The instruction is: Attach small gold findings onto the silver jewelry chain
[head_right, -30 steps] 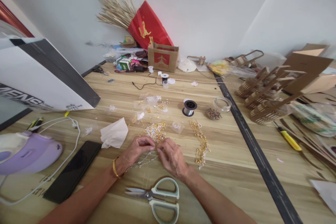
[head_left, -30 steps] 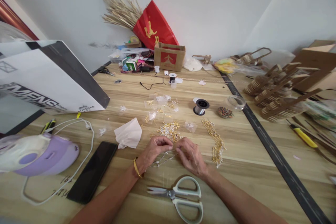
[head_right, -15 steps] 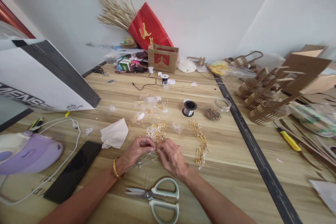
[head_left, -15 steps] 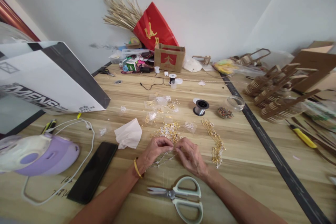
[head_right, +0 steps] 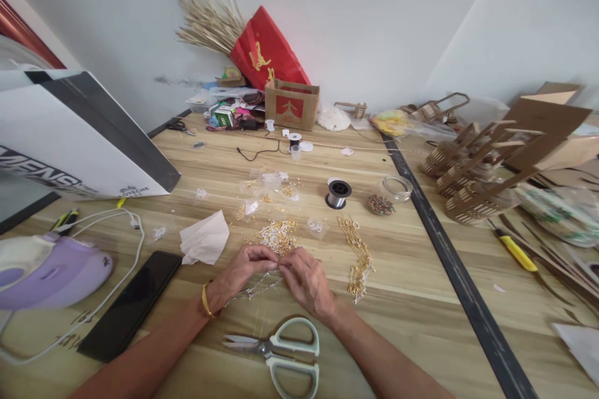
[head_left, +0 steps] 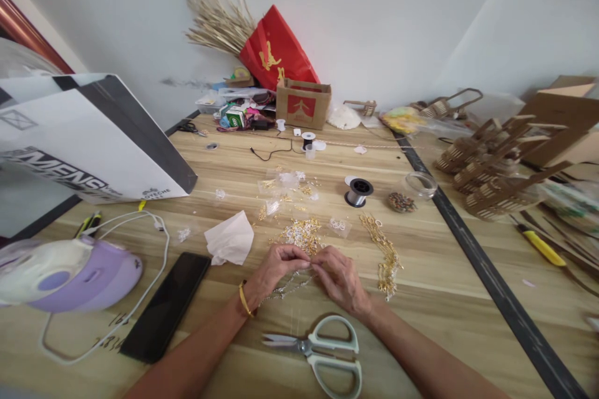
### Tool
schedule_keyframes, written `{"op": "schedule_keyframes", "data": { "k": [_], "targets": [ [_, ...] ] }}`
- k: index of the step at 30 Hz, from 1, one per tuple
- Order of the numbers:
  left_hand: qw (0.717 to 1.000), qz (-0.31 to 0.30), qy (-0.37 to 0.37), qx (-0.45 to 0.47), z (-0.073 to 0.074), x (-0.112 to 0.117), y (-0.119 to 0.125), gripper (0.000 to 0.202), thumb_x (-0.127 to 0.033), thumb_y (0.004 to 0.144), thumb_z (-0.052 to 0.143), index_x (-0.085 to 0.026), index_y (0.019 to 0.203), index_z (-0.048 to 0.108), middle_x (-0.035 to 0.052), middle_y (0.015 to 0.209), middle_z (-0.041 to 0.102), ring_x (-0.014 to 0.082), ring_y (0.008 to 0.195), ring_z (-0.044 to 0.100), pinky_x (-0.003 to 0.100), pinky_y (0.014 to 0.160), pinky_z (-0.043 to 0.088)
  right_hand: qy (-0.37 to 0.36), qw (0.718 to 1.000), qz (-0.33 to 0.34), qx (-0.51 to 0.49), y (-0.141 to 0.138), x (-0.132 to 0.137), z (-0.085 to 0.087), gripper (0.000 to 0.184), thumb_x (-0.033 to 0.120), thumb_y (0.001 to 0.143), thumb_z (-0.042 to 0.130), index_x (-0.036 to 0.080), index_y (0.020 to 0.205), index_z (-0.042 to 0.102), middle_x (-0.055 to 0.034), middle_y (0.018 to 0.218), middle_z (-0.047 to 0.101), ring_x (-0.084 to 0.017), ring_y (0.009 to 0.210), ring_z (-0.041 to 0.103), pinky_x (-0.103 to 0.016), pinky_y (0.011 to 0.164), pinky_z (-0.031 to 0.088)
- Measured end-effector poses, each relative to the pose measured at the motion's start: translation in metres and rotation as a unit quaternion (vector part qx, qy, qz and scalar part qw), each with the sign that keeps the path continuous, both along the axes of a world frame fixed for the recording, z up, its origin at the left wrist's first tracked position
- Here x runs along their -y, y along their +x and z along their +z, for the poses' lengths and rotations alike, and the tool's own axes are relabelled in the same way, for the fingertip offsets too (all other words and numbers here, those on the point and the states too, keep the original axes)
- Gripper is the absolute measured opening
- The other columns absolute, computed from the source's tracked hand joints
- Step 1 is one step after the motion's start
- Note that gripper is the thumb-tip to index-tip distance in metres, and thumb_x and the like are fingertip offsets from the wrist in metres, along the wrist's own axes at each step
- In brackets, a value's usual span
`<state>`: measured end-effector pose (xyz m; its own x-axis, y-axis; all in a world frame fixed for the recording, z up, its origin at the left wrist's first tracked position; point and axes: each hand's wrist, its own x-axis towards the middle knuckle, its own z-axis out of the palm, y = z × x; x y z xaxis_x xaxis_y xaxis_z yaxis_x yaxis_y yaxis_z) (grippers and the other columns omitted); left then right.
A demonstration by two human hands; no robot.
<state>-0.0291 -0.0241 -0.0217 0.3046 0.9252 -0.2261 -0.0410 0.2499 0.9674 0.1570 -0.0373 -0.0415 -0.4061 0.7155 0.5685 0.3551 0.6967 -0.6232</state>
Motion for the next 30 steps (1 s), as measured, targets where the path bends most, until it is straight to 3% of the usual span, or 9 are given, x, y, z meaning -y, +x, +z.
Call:
{"op": "schedule_keyframes", "data": {
  "k": [5,13,30],
  "targets": [
    [1.000,-0.005,0.017,-0.009,-0.002,0.000,-0.001,0.017,-0.030,0.064,0.077,-0.015,0.071,0.074,0.0029,0.070,0.070,0.0152,0.069,0.059,0.026,0.070,0.044,-0.001,1.000,-0.007,-0.001,-0.001,0.000,0.001,0.010,0.019,0.092,0.051,0.022,0.099,0.058,-0.0055,0.085,0.063,-0.017,0.078,0.061,-0.030,0.067,0.053],
    [0.999,-0.006,0.040,-0.016,0.008,0.003,0.002,0.016,-0.030,0.068,0.073,-0.014,0.070,0.072,0.0028,0.069,0.068,0.0151,0.069,0.058,0.025,0.069,0.042,-0.016,1.000,-0.004,0.009,0.000,0.001,-0.001,0.010,0.021,0.091,0.055,0.021,0.100,0.058,-0.0061,0.087,0.063,-0.018,0.079,0.061,-0.031,0.068,0.053],
    [0.998,0.002,0.059,-0.026,0.009,0.003,0.001,0.016,-0.029,0.069,0.072,-0.013,0.071,0.072,0.0037,0.071,0.069,0.0155,0.071,0.059,0.026,0.070,0.043,-0.008,1.000,-0.008,0.014,0.001,0.001,-0.002,0.019,0.023,0.088,0.058,0.021,0.107,0.055,-0.0072,0.092,0.064,-0.019,0.083,0.062,-0.032,0.071,0.054]
  ]
}}
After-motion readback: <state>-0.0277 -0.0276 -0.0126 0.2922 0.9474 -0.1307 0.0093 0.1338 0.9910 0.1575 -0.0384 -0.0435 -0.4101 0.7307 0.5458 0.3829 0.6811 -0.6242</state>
